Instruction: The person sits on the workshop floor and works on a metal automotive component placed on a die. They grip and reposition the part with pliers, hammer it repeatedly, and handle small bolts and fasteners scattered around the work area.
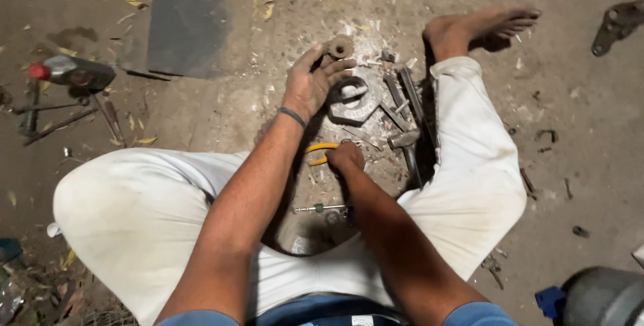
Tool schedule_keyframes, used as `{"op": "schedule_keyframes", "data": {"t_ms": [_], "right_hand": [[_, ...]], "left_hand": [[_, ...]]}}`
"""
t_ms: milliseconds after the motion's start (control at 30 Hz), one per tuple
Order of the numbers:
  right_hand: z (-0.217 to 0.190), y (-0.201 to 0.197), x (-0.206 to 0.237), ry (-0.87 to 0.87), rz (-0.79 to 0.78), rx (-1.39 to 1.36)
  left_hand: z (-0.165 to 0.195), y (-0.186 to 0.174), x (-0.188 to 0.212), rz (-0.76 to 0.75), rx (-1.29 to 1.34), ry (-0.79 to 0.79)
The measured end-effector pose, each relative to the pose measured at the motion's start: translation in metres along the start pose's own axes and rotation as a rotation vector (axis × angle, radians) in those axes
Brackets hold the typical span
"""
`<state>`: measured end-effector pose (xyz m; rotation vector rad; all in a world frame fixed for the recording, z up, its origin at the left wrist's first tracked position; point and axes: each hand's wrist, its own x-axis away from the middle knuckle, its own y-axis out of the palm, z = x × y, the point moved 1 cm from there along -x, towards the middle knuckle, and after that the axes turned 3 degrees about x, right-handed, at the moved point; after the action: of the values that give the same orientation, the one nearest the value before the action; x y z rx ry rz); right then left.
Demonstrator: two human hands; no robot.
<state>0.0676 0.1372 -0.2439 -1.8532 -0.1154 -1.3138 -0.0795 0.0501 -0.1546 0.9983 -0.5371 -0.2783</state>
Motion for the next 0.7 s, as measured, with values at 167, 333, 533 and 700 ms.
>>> {"op": "schedule_keyframes", "data": {"t_ms": [167,333,533,700], "right_hand": [[-0.008,0.011,0.007,0.163,0.088,-0.164],[0.007,0.002,0.019,0.127,0.195,-0.437],[0.007,-0.034,0.061,-0.065,-0.041,-0.858],[-0.018,-0.048,0.089,-0.29,0.071,-0.316]], "left_hand": [[0.007,0.014,0.01,-0.042,0.043,-0.009],[0.016,0.033,0.018,-0.048,0.053,0.06],[0.073,0.091,0.022,0.045,-0.886,0.248],[0.131,0.108,0.067,-0.084,-1.699,0.81]]}}
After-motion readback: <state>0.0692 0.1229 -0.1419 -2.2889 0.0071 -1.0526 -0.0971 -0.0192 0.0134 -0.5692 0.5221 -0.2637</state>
